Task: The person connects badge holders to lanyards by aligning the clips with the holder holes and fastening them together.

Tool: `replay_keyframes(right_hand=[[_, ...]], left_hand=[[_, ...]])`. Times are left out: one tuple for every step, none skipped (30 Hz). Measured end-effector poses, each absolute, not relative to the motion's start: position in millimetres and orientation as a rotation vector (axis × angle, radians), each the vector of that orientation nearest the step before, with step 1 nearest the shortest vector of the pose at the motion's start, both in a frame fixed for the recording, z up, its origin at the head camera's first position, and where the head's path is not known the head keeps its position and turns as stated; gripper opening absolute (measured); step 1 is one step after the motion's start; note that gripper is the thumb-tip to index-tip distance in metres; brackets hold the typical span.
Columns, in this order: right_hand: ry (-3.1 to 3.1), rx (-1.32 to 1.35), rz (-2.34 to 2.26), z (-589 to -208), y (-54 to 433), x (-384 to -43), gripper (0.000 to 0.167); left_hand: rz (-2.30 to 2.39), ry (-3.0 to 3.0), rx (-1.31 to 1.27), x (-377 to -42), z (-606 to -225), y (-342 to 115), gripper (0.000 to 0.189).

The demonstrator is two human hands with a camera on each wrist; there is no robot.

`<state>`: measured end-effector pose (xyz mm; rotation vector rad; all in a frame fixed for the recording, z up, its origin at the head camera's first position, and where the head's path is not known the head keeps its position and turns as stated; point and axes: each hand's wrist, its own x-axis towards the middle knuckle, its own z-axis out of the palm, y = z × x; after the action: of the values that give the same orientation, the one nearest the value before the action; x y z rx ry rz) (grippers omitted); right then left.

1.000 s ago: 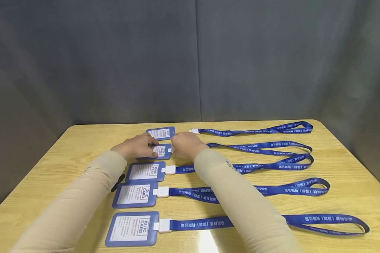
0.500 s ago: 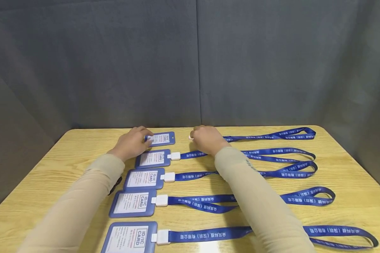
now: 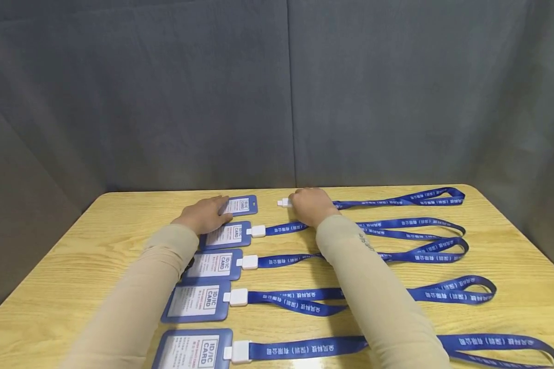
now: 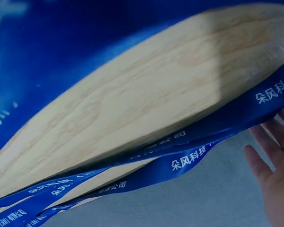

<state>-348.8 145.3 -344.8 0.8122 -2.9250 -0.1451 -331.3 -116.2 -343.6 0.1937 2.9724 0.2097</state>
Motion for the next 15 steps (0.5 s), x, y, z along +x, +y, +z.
replay_keyframes(right_hand=[[-2.915,0.819,-0.158,-344.8,145.6,-348.4,0.025],[-2.899,0.829,-0.17,-344.4,145.8,-348.4,0.023],[-2.881,0.839,-0.186,-343.9,145.7,-348.3,0.021],[-2.864,0.848,-0.202,-343.0,145.2,-348.5,0.02],[-2.851,0.854,-0.216,-341.6,144.2,-348.5,0.018],[-2.838,0.86,-0.234,-339.9,142.8,-348.4,0.017],[-2.827,0.865,-0.255,-338.3,141.2,-348.1,0.016],[-2.818,0.87,-0.275,-336.7,139.2,-347.6,0.015],[-2.817,0.867,-0.293,-335.9,137.1,-347.4,0.014],[-2.814,0.869,-0.309,-335.4,135.0,-347.5,0.014],[-2.812,0.869,-0.325,-334.9,133.0,-347.3,0.013],[-2.81,0.87,-0.34,-334.7,131.0,-347.5,0.013],[-2.811,0.869,-0.352,-334.9,129.4,-347.9,0.013],[-2.813,0.865,-0.365,-334.9,127.8,-348.5,0.014],[-2.814,0.861,-0.376,-335.1,126.7,-349.4,0.014]], left_hand=[[0.2,2.968,0.198,-330.7,-343.8,-115.4,0.063],[0.194,2.968,0.205,-329.9,-344.0,-114.7,0.062],[0.185,2.97,0.211,-329.2,-343.8,-113.9,0.061],[0.179,2.973,0.216,-328.7,-343.4,-113.2,0.06],[0.175,2.977,0.219,-328.4,-342.7,-112.4,0.06],[0.168,2.983,0.223,-328.2,-342.2,-111.5,0.059],[0.163,2.988,0.226,-328.3,-342.0,-110.5,0.059],[0.164,2.992,0.226,-328.6,-342.3,-109.3,0.059],[0.168,2.996,0.225,-329.1,-342.7,-108.0,0.059],[0.175,2.999,0.222,-329.5,-343.2,-106.4,0.06],[0.185,3.004,0.221,-329.9,-343.7,-104.8,0.06],[0.197,3.006,0.219,-330.2,-344.3,-103.4,0.061],[0.209,3.007,0.218,-330.2,-344.5,-101.8,0.062],[0.217,3.009,0.22,-330.1,-344.2,-100.4,0.062],[0.225,3.007,0.219,-329.7,-343.4,-99.0,0.063]])
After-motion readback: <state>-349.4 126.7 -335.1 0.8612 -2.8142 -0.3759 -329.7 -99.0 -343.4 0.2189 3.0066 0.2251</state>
